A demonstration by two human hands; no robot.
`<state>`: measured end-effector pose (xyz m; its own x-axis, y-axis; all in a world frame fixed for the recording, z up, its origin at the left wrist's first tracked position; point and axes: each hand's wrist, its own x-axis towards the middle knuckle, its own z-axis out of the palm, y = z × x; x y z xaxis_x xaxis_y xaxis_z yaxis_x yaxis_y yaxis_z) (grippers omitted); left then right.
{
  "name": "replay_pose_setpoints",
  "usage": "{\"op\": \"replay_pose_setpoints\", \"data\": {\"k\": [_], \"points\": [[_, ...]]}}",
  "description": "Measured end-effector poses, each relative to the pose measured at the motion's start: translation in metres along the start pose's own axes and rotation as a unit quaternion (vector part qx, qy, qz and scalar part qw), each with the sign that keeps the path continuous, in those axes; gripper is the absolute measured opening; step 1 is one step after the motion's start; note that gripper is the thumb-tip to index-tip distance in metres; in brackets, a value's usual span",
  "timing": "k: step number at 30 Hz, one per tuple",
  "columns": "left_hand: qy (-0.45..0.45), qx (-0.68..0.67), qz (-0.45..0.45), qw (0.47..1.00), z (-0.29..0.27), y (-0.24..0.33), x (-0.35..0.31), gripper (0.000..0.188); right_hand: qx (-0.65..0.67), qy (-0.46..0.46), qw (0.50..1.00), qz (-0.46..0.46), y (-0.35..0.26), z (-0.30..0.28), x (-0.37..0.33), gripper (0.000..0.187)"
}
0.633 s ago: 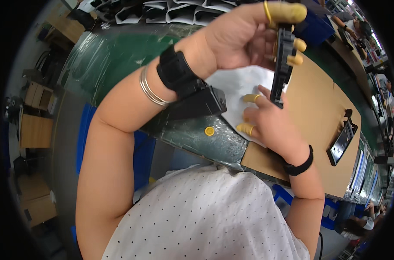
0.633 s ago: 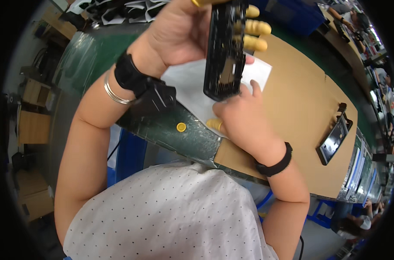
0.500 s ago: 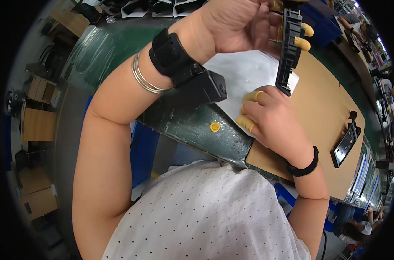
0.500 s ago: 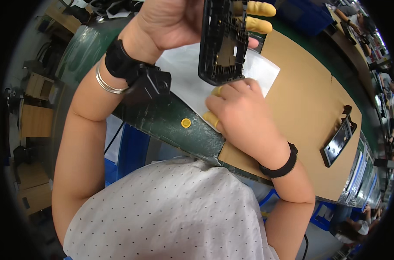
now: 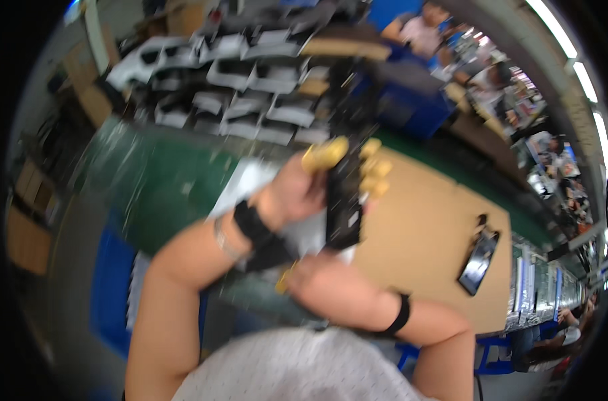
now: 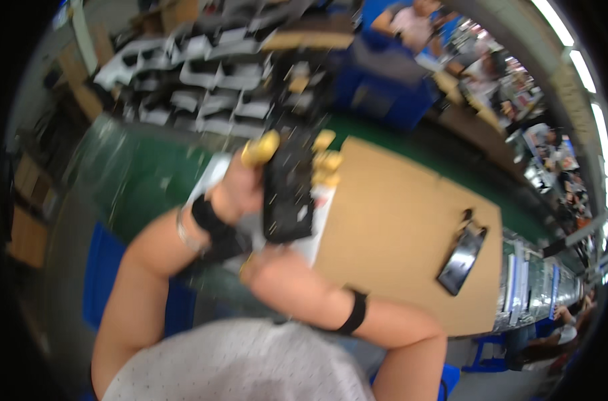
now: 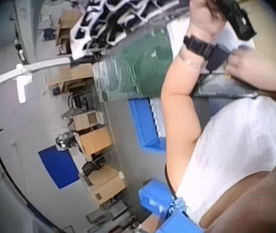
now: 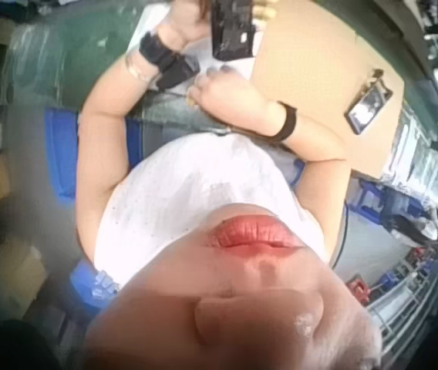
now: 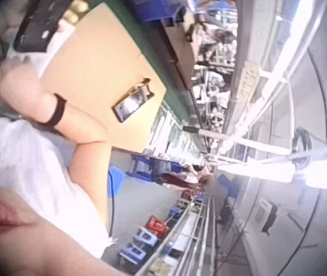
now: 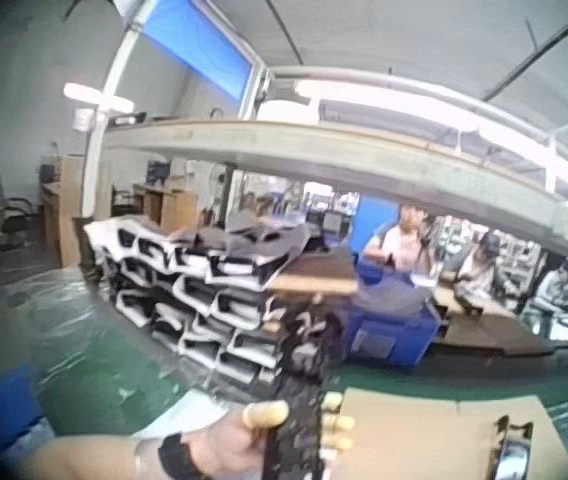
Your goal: The recorder is assembling and inspecting plastic housings for handheld electronic devices at an industrial workstation.
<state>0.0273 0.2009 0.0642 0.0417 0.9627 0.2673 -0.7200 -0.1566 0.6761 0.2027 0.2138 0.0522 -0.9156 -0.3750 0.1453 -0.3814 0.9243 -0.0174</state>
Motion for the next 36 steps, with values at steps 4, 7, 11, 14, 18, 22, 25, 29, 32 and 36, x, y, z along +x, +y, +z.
{"op": "replay_pose_setpoints", "data": {"k": [4, 7, 11, 14, 18, 22, 25, 29, 32, 36], "points": [[-0.011, -0.094, -0.012, 0.995, -0.023, -0.019, -0.01, 0.093, 0.043, 0.045, 0.997, -0.041, -0.015, 0.009, -0.001, 0.005], [-0.033, -0.128, -0.013, 0.991, -0.028, -0.024, -0.013, 0.085, 0.019, 0.016, 0.999, -0.043, -0.017, 0.022, 0.002, 0.01], [0.005, -0.123, -0.038, 0.992, -0.034, -0.034, -0.009, 0.094, 0.049, -0.01, 0.997, -0.051, -0.007, 0.025, 0.007, 0.01], [0.03, -0.109, -0.056, 0.992, -0.045, -0.037, -0.012, 0.099, 0.09, -0.035, 0.994, -0.044, 0.0, 0.025, 0.01, 0.009], [0.053, -0.105, -0.067, 0.991, -0.044, -0.039, -0.014, 0.106, 0.1, -0.04, 0.993, -0.041, 0.001, 0.027, 0.01, 0.008], [0.079, -0.085, -0.07, 0.991, -0.048, -0.041, -0.017, 0.108, 0.119, -0.013, 0.992, -0.038, 0.0, 0.026, 0.011, 0.007], [0.085, -0.083, -0.069, 0.991, -0.049, -0.042, -0.017, 0.114, 0.112, -0.004, 0.993, -0.029, -0.002, 0.024, 0.01, 0.008], [0.102, -0.082, -0.062, 0.989, -0.045, -0.04, -0.018, 0.11, 0.134, 0.04, 0.99, -0.016, -0.003, 0.021, 0.009, 0.007], [0.126, -0.078, -0.054, 0.987, -0.046, -0.042, -0.016, 0.11, 0.14, 0.034, 0.99, -0.014, -0.006, 0.013, 0.007, 0.009], [0.129, -0.088, -0.058, 0.986, -0.049, -0.043, -0.017, 0.11, 0.136, 0.039, 0.99, -0.029, -0.009, 0.016, 0.006, 0.011]]}}
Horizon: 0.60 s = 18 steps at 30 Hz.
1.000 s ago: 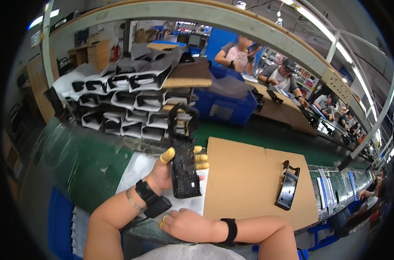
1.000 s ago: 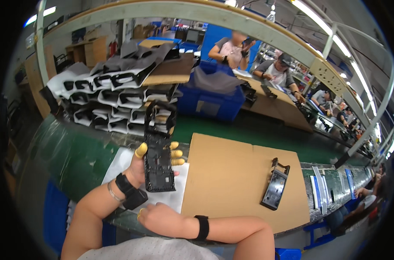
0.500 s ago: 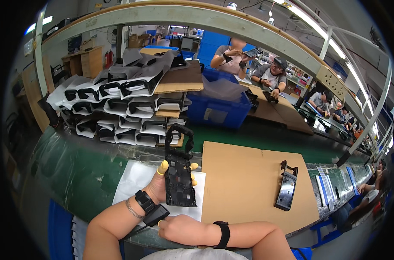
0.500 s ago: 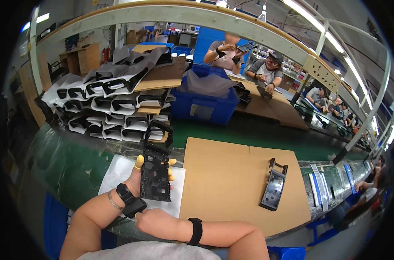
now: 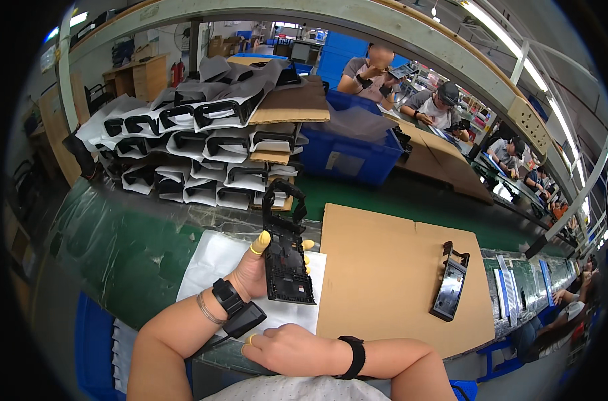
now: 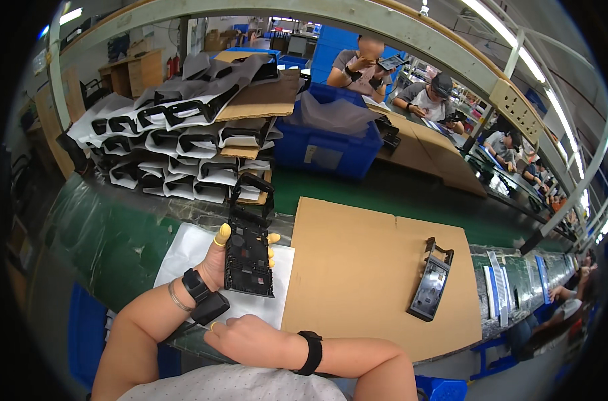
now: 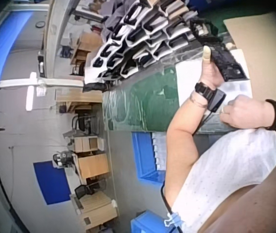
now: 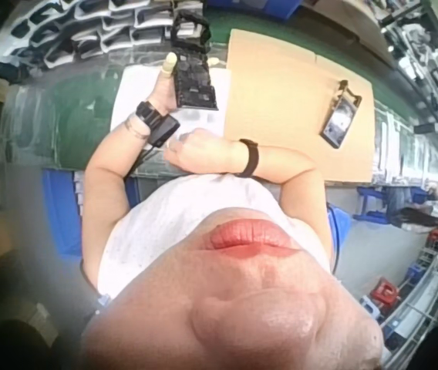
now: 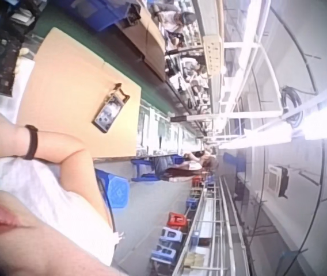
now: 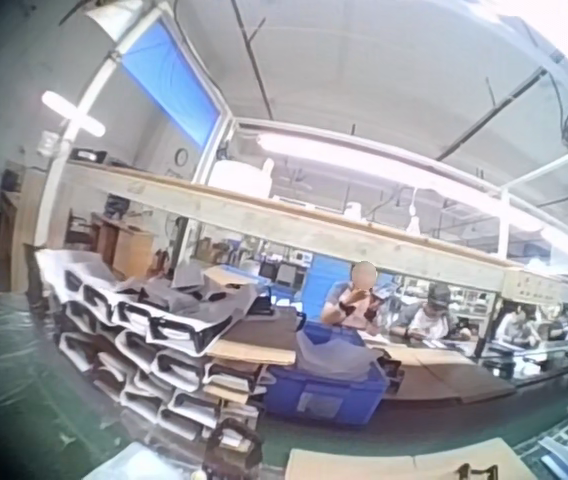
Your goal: The recorder is assembling and inspecting plastic housings for handheld electronic devices at an industrial workstation.
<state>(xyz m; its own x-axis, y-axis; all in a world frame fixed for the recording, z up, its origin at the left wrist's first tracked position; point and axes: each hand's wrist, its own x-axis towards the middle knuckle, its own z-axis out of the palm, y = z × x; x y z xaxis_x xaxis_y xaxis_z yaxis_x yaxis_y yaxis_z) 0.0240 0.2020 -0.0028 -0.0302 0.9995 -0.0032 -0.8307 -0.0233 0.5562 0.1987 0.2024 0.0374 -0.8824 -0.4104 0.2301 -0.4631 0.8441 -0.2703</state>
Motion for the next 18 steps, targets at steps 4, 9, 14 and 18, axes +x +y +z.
{"op": "replay_pose_setpoints", "data": {"k": [4, 9, 14, 18], "points": [[-0.016, -0.002, -0.008, 1.0, 0.001, 0.002, -0.001, 0.106, 0.015, 0.011, 1.0, -0.005, -0.001, 0.004, -0.001, 0.014], [-0.022, -0.004, -0.023, 0.999, -0.002, 0.002, 0.0, 0.104, 0.024, 0.003, 1.0, -0.014, 0.0, 0.012, -0.005, 0.014], [-0.027, 0.008, -0.007, 1.0, -0.003, 0.0, 0.003, 0.105, 0.016, 0.0, 1.0, -0.012, -0.001, 0.007, -0.006, 0.015], [-0.066, -0.004, -0.03, 0.997, -0.004, 0.002, 0.001, 0.101, 0.091, 0.036, 0.995, 0.025, -0.008, -0.051, -0.004, 0.011]]}}
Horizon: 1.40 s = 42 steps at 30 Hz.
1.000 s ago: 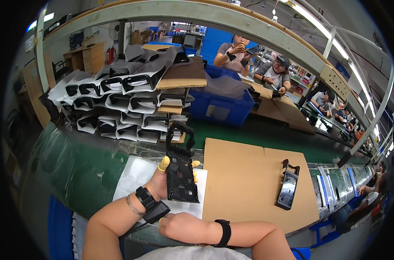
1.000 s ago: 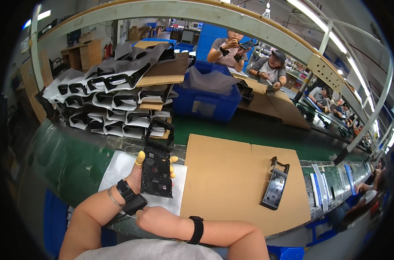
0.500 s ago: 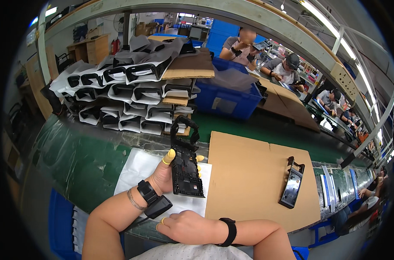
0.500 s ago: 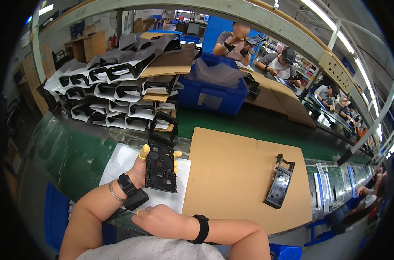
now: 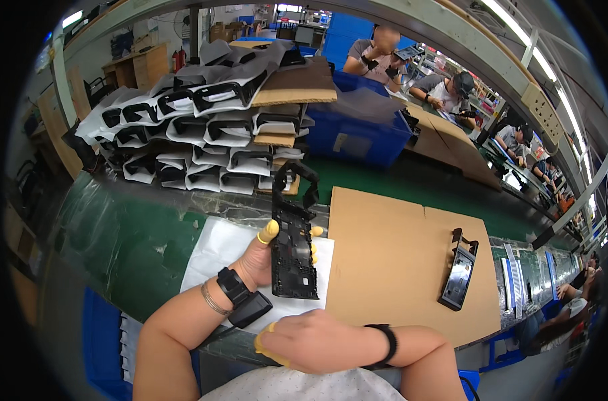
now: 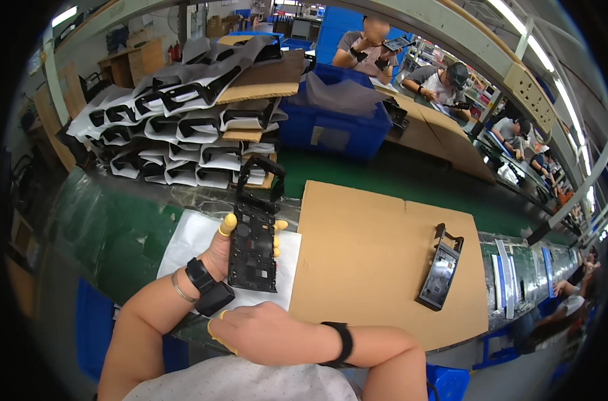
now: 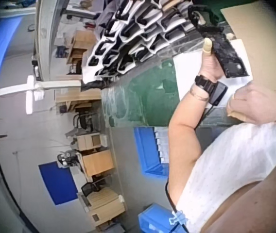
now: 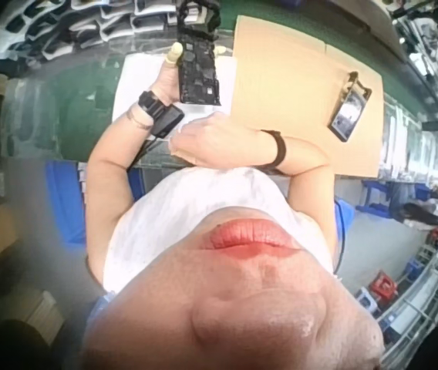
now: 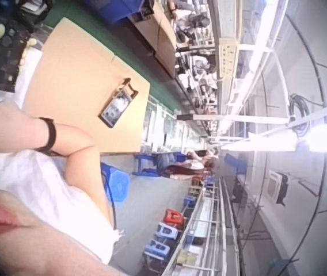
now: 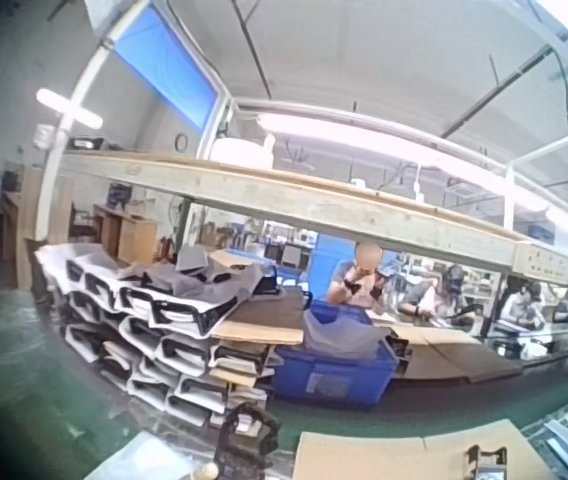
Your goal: The recorder is assembling and inspecting plastic housings for handheld electronic devices at an industrial workstation.
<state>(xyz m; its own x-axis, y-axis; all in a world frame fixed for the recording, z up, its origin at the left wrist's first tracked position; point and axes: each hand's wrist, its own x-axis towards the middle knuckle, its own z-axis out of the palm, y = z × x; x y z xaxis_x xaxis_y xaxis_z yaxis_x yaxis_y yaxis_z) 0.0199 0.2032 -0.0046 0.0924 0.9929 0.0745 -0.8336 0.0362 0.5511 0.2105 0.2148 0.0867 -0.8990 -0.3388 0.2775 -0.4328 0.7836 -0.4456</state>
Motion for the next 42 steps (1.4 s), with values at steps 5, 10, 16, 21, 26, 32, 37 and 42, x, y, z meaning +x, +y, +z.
{"op": "replay_pose_setpoints", "data": {"k": [5, 10, 16, 21, 26, 32, 37, 42], "points": [[0.014, -0.007, -0.006, 1.0, 0.013, 0.001, -0.005, 0.089, -0.015, 0.101, 0.994, 0.025, -0.018, -0.069, 0.025, 0.01], [0.038, 0.154, 0.132, 0.978, 0.034, 0.005, -0.036, 0.059, -0.122, 0.033, 0.992, 0.024, 0.002, -0.081, 0.125, 0.012], [0.037, 0.487, 0.202, 0.849, -0.026, -0.028, -0.016, 0.044, -0.246, -0.209, 0.941, 0.1, 0.014, -0.034, 0.24, 0.018], [0.042, 0.673, 0.25, 0.694, -0.06, -0.028, 0.004, 0.035, -0.265, -0.254, 0.926, 0.089, 0.036, 0.017, 0.286, 0.021], [0.039, 0.537, 0.241, 0.807, -0.038, -0.026, -0.002, 0.039, -0.297, -0.26, 0.914, 0.088, 0.047, 0.04, 0.304, 0.02], [0.017, 0.347, 0.193, 0.918, -0.016, -0.02, -0.01, 0.046, -0.283, -0.193, 0.939, 0.03, 0.012, -0.016, 0.27, 0.016], [0.016, 0.177, 0.146, 0.973, -0.015, -0.018, -0.043, 0.051, -0.182, 0.073, 0.98, 0.006, -0.025, -0.089, 0.152, 0.025], [-0.026, -0.018, 0.031, 0.999, 0.006, -0.008, 0.004, 0.082, -0.059, 0.302, 0.937, 0.164, 0.02, -0.08, 0.039, 0.012]]}}
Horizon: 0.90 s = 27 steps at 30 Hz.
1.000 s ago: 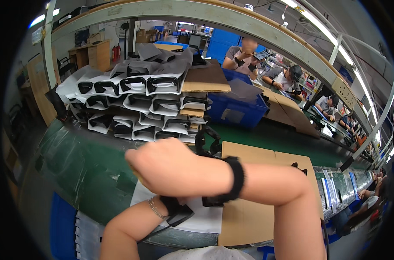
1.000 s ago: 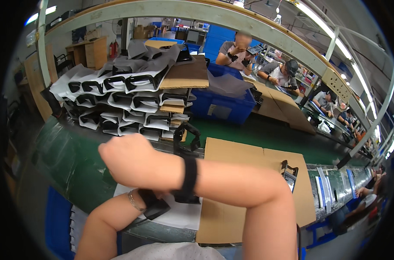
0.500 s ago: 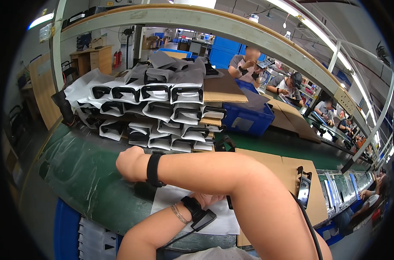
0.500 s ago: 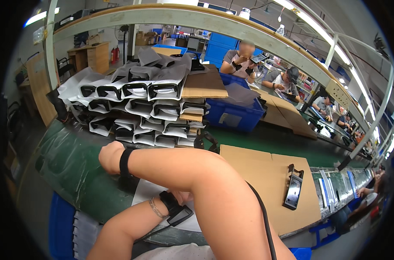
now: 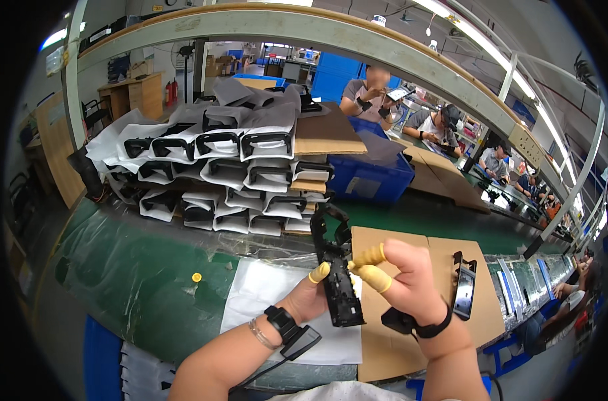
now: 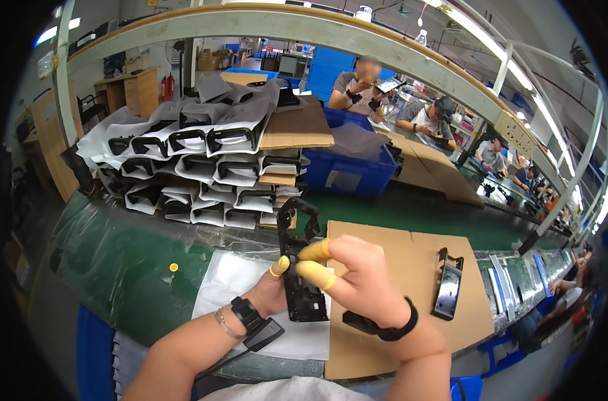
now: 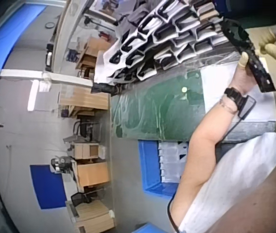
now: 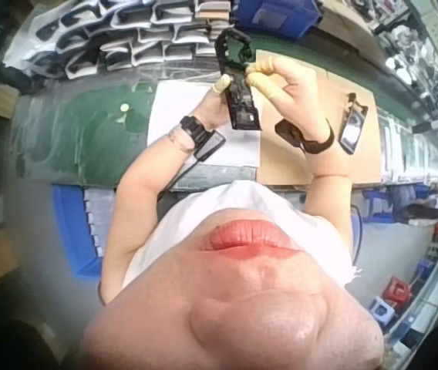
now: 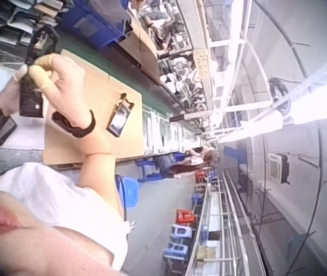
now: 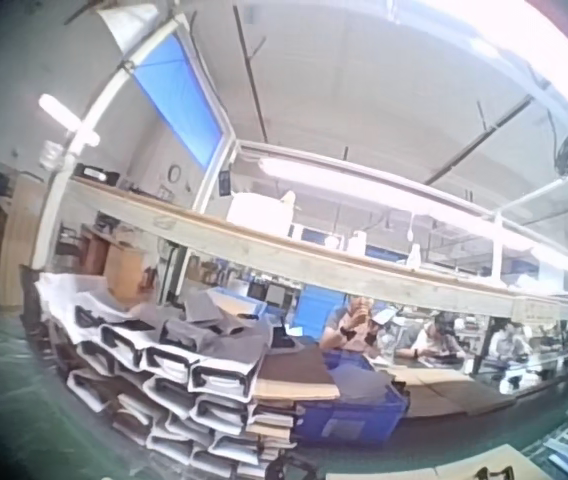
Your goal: The recorder is assembling and inspecting plastic housings for handheld electronic devices at an industrial workstation.
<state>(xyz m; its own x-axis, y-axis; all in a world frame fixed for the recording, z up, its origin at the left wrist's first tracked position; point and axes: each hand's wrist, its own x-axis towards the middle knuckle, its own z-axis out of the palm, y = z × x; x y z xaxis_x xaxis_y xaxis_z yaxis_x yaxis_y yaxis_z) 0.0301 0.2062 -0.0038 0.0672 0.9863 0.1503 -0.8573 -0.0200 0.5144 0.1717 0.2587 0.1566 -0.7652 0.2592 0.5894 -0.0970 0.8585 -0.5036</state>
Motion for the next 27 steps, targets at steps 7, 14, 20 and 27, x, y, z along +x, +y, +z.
{"op": "replay_pose_setpoints", "data": {"k": [7, 14, 20, 27], "points": [[0.007, 0.008, -0.045, 0.999, -0.001, 0.002, -0.007, 0.096, 0.229, 0.124, 0.939, 0.226, 0.081, 0.03, -0.078, 0.028], [0.013, 0.016, -0.067, 0.998, -0.001, 0.004, 0.0, 0.106, 0.377, 0.168, 0.854, 0.318, 0.138, 0.028, -0.091, 0.035], [0.031, 0.026, -0.051, 0.998, -0.014, 0.007, -0.01, 0.109, 0.155, 0.295, 0.943, -0.017, 0.06, -0.05, -0.054, 0.038], [0.024, 0.022, -0.054, 0.998, -0.005, 0.005, -0.002, 0.112, -0.011, 0.315, 0.929, -0.195, 0.074, -0.232, -0.181, 0.061]]}}
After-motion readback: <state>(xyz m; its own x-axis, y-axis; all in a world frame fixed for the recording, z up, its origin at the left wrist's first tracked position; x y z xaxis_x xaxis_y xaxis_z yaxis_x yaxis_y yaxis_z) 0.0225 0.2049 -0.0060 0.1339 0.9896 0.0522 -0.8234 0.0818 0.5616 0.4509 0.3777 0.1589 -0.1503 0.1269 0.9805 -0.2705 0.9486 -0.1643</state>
